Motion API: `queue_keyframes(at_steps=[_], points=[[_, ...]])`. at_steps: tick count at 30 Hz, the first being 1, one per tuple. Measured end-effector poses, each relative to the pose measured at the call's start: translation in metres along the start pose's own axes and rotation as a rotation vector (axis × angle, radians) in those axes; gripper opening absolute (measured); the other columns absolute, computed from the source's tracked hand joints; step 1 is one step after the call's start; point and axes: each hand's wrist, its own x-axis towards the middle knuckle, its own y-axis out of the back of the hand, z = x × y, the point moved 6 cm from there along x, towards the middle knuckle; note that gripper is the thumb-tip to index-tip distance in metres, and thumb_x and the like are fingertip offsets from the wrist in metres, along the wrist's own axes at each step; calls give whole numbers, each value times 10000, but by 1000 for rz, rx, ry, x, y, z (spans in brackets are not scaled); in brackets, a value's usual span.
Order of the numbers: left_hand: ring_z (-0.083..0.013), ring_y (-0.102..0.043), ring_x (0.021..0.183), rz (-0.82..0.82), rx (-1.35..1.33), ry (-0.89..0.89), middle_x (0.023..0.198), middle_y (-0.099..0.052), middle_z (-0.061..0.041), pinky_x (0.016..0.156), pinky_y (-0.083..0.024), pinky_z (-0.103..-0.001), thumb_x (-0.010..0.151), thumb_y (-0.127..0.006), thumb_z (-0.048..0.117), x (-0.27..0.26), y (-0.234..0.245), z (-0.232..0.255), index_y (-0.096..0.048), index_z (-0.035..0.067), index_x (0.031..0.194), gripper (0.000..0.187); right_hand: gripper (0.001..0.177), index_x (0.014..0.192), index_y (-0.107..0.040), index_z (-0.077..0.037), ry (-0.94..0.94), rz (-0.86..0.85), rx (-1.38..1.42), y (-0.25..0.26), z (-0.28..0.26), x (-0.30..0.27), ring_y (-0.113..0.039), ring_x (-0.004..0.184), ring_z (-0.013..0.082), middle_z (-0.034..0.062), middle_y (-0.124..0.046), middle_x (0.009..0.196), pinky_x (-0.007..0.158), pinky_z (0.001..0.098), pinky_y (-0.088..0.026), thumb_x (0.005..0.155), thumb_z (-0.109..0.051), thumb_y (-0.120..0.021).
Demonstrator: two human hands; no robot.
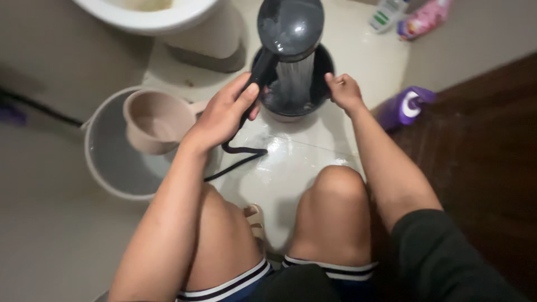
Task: The person pours liquid from a bottle into a black bucket, then moves to a bathroom area. They use a handheld shower head to rinse the inside of the bucket with water, repeatedly filling and emptying it to clean the container.
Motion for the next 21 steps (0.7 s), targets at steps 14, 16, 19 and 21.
queue_keyframes(at_steps=[14, 16, 19, 21], points=[[-117, -536, 739, -100, 94, 32, 754, -554, -2, 706, -468, -298, 1082, -488, 350, 64, -61, -26, -549, 80, 1017, 285, 1161, 1497, -396, 123, -152, 136, 1696, 116, 76, -54, -549, 1390, 354, 241, -539, 1491, 1174, 436, -436, 780, -757, -640], [-119, -539, 732, -112, 109, 52, 751, -558, -1, 701, -467, -298, 1072, -490, 355, 66, -66, -27, -559, 82, 1007, 289, 1108, 1466, -438, 119, -142, 171, 1734, 121, 76, -40, -565, 1374, 351, 239, -562, 1471, 1161, 431, -454, 793, -738, -640], [-114, -539, 725, -124, 142, 64, 740, -564, 3, 697, -457, -288, 1061, -479, 363, 67, -68, -25, -566, 94, 1016, 287, 990, 1420, -481, 107, -112, 238, 1768, 126, 82, -18, -589, 1350, 346, 231, -595, 1437, 1137, 423, -483, 845, -687, -618], [-111, -529, 721, -119, 153, 75, 739, -563, 7, 690, -446, -284, 1063, -468, 366, 68, -66, -26, -568, 95, 1013, 293, 915, 1391, -495, 110, -69, 298, 1768, 127, 89, -8, -607, 1327, 353, 243, -614, 1412, 1119, 422, -499, 888, -650, -580]])
